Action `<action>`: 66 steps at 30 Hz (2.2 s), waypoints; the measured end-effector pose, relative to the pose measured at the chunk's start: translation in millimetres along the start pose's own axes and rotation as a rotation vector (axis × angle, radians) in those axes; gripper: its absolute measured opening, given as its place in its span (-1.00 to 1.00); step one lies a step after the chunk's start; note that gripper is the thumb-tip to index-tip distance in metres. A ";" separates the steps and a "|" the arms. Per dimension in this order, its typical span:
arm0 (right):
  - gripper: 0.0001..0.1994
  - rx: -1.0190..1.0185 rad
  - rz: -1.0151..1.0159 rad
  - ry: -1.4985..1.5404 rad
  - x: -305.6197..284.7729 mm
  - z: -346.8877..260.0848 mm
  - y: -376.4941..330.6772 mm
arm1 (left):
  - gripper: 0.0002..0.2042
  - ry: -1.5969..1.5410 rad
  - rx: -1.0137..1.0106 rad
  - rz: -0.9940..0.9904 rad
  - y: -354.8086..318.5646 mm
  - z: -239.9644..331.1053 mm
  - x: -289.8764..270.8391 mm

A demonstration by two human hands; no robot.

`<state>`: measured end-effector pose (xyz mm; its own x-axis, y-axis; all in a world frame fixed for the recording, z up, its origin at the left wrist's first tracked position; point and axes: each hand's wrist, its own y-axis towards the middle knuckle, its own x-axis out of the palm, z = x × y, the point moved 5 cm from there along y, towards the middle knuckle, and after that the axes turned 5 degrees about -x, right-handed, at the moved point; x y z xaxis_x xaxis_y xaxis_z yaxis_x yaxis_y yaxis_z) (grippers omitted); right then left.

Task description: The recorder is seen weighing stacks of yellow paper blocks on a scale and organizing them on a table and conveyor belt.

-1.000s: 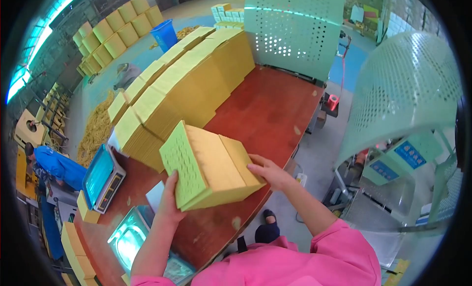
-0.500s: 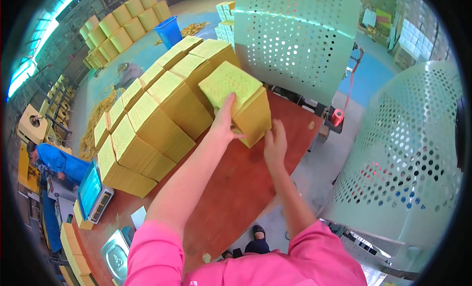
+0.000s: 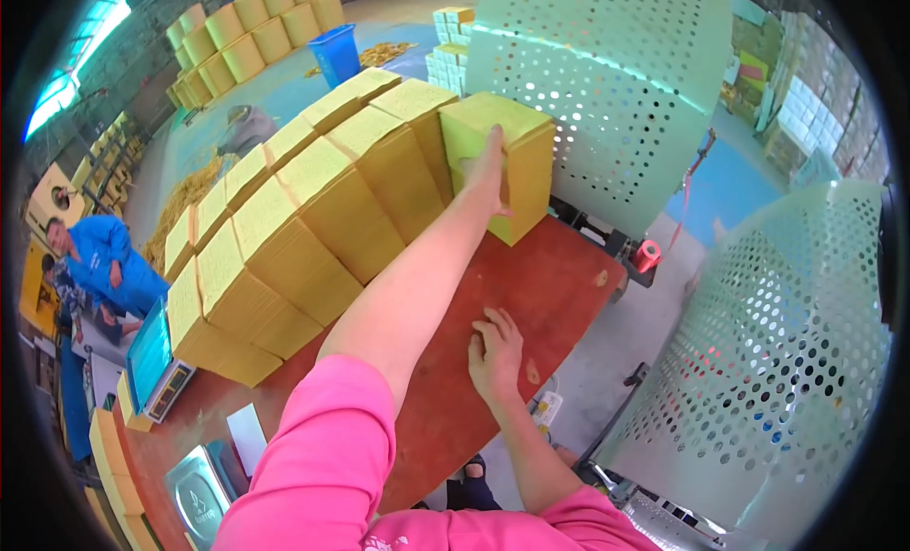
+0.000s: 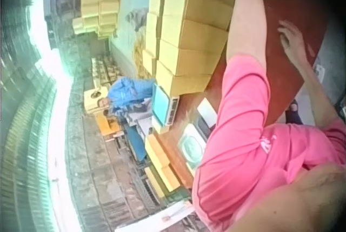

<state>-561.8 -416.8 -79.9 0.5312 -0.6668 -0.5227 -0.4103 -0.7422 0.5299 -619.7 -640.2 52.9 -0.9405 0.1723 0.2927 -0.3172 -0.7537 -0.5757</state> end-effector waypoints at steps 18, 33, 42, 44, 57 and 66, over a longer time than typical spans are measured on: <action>-0.81 -0.322 -0.271 0.563 44.4 -247.1 -120.5 | -0.58 -0.394 0.372 0.574 -668.3 -308.8 -634.6; -0.78 -0.266 -1.516 1.379 80.4 -703.2 -609.2 | -0.58 -0.897 0.605 1.163 -1012.8 -578.1 -781.1; -0.73 -0.151 -1.714 1.481 175.2 -823.8 -711.8 | -0.63 -0.831 0.655 1.031 -1021.2 -524.7 -940.0; -0.73 -0.120 -1.710 1.445 211.4 -841.3 -736.3 | -0.65 -0.796 0.662 0.995 -1021.0 -492.4 -991.3; -0.62 -0.370 -1.280 0.979 366.2 -927.8 -743.1 | -0.46 0.066 0.448 1.232 -957.6 -248.2 -1305.4; -0.75 -0.571 -0.974 0.778 400.8 -898.8 -745.1 | -0.47 0.839 0.209 1.469 -875.7 -134.2 -1492.8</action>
<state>623.1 -70.9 -83.9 0.7788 0.4538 -0.4331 0.6244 -0.6275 0.4652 1045.9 -152.2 17.6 -0.2276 -0.4817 -0.8462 0.7672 -0.6239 0.1488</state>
